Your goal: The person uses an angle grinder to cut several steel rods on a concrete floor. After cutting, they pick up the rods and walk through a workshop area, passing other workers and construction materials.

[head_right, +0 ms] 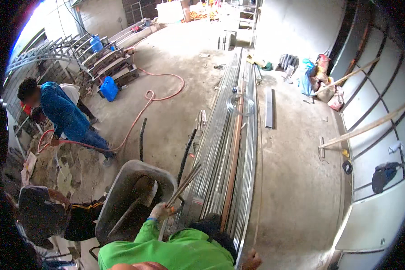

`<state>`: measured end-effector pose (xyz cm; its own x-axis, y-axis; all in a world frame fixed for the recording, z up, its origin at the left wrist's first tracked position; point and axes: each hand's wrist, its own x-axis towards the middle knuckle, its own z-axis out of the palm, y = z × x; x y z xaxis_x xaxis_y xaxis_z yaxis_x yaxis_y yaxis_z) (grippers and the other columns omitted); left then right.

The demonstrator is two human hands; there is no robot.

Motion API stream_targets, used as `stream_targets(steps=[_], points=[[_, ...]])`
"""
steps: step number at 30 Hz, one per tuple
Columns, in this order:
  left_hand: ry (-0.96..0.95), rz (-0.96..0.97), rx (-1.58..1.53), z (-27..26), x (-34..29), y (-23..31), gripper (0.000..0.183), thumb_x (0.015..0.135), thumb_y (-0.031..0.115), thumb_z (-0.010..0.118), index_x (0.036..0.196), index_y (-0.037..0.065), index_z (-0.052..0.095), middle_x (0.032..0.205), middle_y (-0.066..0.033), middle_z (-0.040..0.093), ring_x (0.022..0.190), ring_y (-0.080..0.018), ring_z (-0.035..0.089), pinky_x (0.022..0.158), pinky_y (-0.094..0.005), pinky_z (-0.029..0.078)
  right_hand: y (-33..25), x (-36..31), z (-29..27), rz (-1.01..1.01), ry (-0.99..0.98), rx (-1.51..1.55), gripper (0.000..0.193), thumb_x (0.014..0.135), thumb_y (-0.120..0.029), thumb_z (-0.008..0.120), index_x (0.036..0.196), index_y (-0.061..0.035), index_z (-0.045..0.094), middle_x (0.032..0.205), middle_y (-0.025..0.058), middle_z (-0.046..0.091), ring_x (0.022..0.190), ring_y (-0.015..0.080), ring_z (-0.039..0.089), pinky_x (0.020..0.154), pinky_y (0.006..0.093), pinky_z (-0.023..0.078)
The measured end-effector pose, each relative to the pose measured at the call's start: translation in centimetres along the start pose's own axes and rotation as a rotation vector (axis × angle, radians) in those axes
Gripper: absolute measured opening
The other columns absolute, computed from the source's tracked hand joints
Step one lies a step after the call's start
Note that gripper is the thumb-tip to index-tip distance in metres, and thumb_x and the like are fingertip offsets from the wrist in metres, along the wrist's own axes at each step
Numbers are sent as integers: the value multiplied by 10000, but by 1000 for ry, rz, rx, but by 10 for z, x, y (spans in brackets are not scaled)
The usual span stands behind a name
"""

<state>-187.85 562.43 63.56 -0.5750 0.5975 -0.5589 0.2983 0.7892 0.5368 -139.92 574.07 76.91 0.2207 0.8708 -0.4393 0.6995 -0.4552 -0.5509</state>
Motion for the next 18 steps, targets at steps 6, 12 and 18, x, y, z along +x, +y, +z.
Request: stream_targets(steps=[6,12,18], points=[[50,-39,-154,-74,91,220,327,917,380,722,997,63,732,798,-140,710,731,-221,664,688,-398,504,-149,139,-29,42,-126,-31,552,1014,-504,507,1235,-26,672,1281,207,652,1179,355,553,1007,462,426],[143,131,-422,-56,218,336,256,932,297,730,950,43,695,679,5,592,622,-93,506,559,-315,422,-226,336,-8,-419,120,-8,441,952,-364,617,756,23,698,645,204,650,582,360,619,569,487,443],[218,65,-563,-57,292,398,57,919,94,671,897,45,693,728,47,584,682,-75,516,597,-273,429,-361,521,18,-571,-20,74,463,981,-344,614,759,58,674,682,201,669,581,299,606,581,448,446]])
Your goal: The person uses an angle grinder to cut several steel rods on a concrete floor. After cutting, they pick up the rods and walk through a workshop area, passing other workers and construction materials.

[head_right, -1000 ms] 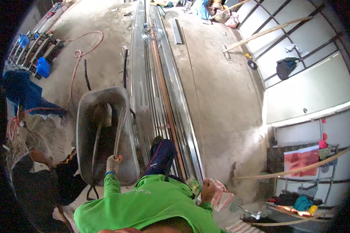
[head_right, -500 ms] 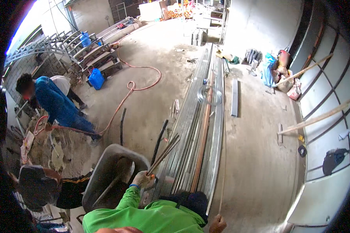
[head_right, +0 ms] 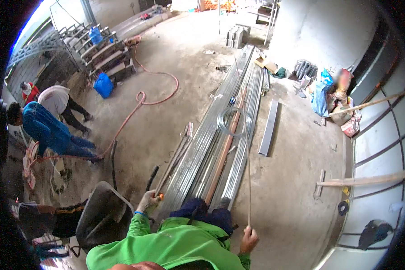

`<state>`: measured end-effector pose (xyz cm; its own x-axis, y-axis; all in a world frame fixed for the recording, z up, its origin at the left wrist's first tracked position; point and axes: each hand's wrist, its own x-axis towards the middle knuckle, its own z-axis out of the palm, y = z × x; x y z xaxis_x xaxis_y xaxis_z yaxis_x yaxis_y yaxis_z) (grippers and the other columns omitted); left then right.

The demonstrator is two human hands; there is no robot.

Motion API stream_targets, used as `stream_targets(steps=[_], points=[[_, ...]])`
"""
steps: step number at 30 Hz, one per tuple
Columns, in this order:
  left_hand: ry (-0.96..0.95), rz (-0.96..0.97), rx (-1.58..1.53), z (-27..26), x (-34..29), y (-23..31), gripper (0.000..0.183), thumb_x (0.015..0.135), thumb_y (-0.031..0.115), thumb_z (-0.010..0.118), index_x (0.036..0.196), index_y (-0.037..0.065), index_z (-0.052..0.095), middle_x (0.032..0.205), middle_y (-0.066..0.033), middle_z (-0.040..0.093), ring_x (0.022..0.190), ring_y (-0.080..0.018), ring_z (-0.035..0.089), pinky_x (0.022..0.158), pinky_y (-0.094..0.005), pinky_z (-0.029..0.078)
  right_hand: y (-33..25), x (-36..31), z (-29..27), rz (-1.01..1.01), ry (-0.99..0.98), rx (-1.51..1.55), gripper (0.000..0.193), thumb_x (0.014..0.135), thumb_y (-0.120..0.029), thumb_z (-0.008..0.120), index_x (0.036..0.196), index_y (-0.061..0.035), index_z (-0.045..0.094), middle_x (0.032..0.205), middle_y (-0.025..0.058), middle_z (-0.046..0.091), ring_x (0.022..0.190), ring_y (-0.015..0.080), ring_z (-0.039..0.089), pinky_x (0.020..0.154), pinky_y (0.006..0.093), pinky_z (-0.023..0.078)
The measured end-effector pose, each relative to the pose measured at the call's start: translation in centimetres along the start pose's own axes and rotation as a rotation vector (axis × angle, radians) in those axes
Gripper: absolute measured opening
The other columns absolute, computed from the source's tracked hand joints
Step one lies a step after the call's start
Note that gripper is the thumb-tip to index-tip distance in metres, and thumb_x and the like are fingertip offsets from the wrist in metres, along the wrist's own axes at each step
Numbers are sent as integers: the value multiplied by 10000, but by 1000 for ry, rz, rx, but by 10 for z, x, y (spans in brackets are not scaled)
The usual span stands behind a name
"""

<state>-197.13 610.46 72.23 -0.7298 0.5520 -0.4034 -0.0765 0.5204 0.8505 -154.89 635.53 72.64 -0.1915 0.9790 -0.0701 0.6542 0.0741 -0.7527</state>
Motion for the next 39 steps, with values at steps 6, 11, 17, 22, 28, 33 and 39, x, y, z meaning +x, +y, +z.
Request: stream_targets(steps=[6,11,17,22,28,33,39], points=[[159,-157,23,-3,64,109,90,929,109,696,911,27,663,730,55,558,667,-78,489,598,-272,429,-131,191,31,108,-168,119,468,993,-386,601,825,38,705,596,93,572,568,193,539,568,373,423],[141,-295,-56,-19,182,148,97,916,115,646,882,26,668,695,39,557,627,-77,497,566,-271,420,-194,331,136,129,-217,124,475,991,-413,595,834,18,720,580,48,529,563,154,502,555,341,403],[187,-83,-113,-49,363,96,187,917,207,701,908,20,708,729,-14,685,641,-101,597,574,-292,467,-304,484,249,113,-307,95,396,1003,-383,585,872,-30,705,561,-35,447,447,57,393,399,273,310],[125,-345,138,-123,488,216,248,902,304,728,966,66,739,716,-124,693,630,-168,645,607,-350,505,-442,588,308,-83,-279,-1,429,1002,-382,594,841,0,704,571,-20,472,510,89,434,474,295,342],[99,-312,183,-219,647,316,119,891,166,713,942,60,732,670,-4,603,613,-95,529,564,-305,447,-570,703,410,-17,-338,72,461,990,-396,613,819,17,724,536,17,484,517,117,460,511,324,367],[197,-318,135,-269,813,360,144,863,183,726,942,64,743,693,-29,634,627,-123,579,596,-326,478,-637,807,526,-128,-304,-76,466,957,-414,638,760,-4,741,532,79,566,521,174,560,538,361,427],[182,-175,-257,-341,1064,241,175,857,230,755,939,75,753,749,-109,692,671,-160,654,632,-338,501,-690,1004,760,-178,-341,10,467,947,-408,627,758,2,745,604,113,638,591,238,613,639,403,481]])
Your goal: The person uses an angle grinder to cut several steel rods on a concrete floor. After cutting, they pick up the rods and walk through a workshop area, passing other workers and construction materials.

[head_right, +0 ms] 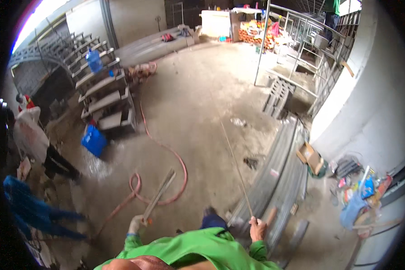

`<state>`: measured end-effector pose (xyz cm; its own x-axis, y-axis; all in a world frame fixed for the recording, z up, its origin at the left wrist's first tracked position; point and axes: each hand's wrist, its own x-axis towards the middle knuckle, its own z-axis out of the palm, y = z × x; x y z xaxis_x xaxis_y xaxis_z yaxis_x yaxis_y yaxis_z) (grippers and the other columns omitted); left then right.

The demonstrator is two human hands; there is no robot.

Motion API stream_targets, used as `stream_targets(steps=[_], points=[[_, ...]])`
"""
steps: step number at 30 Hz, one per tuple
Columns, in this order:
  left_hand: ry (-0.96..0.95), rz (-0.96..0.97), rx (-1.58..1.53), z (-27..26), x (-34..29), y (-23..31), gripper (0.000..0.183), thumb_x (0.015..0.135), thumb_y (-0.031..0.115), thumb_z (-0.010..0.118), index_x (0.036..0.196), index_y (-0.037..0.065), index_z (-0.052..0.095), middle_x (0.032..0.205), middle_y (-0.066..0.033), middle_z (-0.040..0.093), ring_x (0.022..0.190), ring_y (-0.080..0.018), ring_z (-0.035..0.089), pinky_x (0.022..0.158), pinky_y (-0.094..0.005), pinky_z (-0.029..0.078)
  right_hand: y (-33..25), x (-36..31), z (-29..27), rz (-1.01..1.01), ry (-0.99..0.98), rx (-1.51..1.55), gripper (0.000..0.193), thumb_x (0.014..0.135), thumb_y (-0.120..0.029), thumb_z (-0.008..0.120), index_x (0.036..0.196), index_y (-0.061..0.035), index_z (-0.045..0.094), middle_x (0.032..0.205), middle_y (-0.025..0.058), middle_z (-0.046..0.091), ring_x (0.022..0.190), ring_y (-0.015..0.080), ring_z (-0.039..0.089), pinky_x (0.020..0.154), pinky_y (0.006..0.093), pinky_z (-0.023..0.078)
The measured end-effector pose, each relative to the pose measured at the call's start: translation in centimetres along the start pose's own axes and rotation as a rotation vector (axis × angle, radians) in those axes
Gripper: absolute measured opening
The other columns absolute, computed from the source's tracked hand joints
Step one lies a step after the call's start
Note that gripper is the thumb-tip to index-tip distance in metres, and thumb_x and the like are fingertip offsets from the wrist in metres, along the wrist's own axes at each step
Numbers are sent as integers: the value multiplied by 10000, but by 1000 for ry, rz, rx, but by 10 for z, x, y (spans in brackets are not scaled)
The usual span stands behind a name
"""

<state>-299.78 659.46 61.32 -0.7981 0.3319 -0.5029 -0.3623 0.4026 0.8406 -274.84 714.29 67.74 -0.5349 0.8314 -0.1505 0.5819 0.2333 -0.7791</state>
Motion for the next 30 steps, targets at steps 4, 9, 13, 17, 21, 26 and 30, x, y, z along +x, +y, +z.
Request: stream_targets(steps=[4,9,13,17,21,26,30], points=[[254,-210,379,51,80,82,290,841,323,767,951,55,758,713,-135,681,673,-182,637,639,-391,481,-129,145,38,47,-24,-125,445,946,-408,599,796,-16,747,653,208,638,684,390,653,664,465,479],[360,-369,446,44,198,91,428,812,454,747,831,26,740,675,-182,678,632,-269,672,589,-442,476,-233,318,121,137,-198,142,384,961,-385,646,848,-33,749,593,15,563,525,133,530,497,323,402],[466,-497,432,23,345,115,504,781,496,725,819,-7,732,707,-216,694,729,-344,726,648,-471,515,-287,447,206,187,-277,319,327,977,-341,641,903,-33,722,610,-22,520,468,64,426,402,246,298],[459,-421,549,-16,528,175,512,779,475,702,826,-34,725,772,-261,701,844,-408,731,715,-482,543,-354,563,275,275,-301,267,322,993,-324,625,920,-19,699,606,-41,491,456,48,391,398,248,278],[456,-379,83,-35,674,333,315,847,294,709,886,-19,707,670,-108,651,547,-250,624,455,-427,494,-475,656,302,323,-335,395,298,1003,-287,608,915,-14,689,605,-51,467,446,40,357,392,246,254],[407,-292,-54,-51,865,488,195,872,224,707,891,30,689,636,-41,602,484,-143,564,357,-348,394,-555,800,378,278,-375,464,285,1019,-273,594,952,-9,678,611,-62,453,448,22,338,391,228,234],[399,-245,220,-71,1012,548,198,869,241,706,884,46,738,611,-61,626,520,-179,619,441,-380,440,-623,934,443,371,-477,613,287,1030,-283,590,1002,-8,667,622,-67,441,461,14,336,391,215,239]])
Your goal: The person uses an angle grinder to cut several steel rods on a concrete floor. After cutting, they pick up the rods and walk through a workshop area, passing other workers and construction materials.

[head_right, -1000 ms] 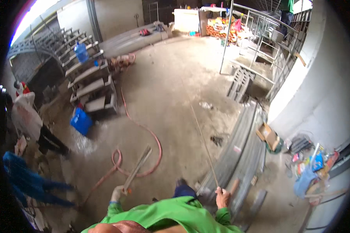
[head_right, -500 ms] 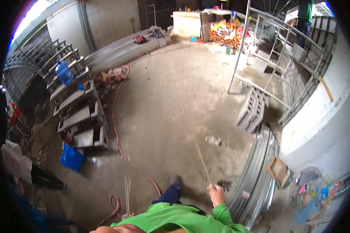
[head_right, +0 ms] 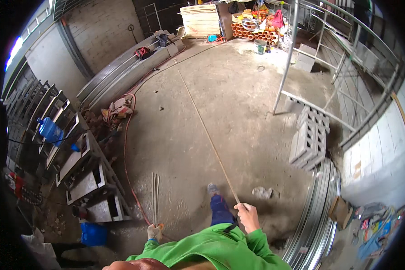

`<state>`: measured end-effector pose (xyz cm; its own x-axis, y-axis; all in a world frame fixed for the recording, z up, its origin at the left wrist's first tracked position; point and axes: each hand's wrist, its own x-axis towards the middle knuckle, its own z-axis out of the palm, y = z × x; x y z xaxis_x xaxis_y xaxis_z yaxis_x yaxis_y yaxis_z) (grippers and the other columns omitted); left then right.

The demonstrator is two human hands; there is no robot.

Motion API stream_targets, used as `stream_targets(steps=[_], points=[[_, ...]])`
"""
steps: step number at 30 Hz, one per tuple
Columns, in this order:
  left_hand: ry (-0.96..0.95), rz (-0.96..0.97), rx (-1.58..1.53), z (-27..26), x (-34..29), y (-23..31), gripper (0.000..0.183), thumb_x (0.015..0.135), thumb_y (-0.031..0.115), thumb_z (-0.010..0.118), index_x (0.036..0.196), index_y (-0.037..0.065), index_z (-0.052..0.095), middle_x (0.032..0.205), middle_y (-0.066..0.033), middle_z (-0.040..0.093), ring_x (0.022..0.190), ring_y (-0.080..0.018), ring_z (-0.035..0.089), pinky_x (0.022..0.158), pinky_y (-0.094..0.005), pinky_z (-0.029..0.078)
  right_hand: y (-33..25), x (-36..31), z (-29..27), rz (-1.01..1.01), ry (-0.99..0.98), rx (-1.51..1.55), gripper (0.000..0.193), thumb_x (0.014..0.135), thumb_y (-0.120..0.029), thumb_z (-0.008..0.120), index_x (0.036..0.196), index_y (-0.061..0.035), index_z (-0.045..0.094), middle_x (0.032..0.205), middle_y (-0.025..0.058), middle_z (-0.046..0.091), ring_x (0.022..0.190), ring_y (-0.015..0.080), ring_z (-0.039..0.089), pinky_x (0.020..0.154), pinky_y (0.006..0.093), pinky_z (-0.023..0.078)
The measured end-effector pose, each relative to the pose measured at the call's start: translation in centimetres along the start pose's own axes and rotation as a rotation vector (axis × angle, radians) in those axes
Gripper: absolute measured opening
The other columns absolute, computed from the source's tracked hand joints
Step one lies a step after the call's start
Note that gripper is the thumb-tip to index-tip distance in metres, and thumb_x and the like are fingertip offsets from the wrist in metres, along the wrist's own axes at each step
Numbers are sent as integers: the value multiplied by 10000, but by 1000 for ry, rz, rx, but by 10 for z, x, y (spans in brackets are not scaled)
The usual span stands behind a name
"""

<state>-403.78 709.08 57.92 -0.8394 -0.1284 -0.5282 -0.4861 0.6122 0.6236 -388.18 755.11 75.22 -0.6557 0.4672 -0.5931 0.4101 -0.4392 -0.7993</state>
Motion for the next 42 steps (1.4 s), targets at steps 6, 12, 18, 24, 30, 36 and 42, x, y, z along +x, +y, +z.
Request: stream_targets(steps=[6,12,18,24,30,36,42], points=[[118,43,277,29,143,97,284,843,329,699,903,58,760,753,-203,704,689,-285,711,633,-431,512,-152,213,79,-115,126,-268,309,1037,-319,573,983,-42,700,624,-53,445,461,32,336,399,243,253],[88,-146,399,58,261,170,411,792,435,728,914,43,752,832,-210,730,811,-351,732,727,-448,557,-297,384,136,-196,126,-292,285,1033,-289,571,1014,-36,703,658,-57,457,484,26,333,407,241,247],[7,-250,479,77,456,318,296,833,341,694,885,54,744,794,-178,723,756,-323,729,667,-439,562,-379,563,209,-32,118,-174,263,1032,-254,555,1044,-32,695,625,-77,439,459,16,321,393,220,240],[-129,318,1028,47,654,487,198,873,247,659,856,65,737,756,-146,717,702,-295,726,607,-430,567,-475,719,303,-171,175,-343,334,973,-345,591,995,-44,732,629,65,551,611,136,536,575,334,430],[74,-215,-291,51,875,744,176,811,200,665,788,26,677,612,-74,587,463,-228,558,443,-406,480,-599,872,377,-163,154,-280,337,1003,-321,571,1041,-33,741,639,26,567,605,117,517,571,331,420],[114,-130,-103,101,1025,920,265,782,275,717,787,13,671,611,-113,606,500,-253,580,472,-426,456,-691,1076,422,-329,256,-494,321,1006,-321,570,1054,-48,733,694,142,638,646,247,639,626,381,483],[-2,-195,316,116,1141,1023,437,792,409,744,984,16,759,853,-232,724,870,-352,729,777,-451,537,-855,1255,470,-437,397,-696,337,999,-305,572,1032,-7,724,618,87,574,580,204,577,575,383,438]])
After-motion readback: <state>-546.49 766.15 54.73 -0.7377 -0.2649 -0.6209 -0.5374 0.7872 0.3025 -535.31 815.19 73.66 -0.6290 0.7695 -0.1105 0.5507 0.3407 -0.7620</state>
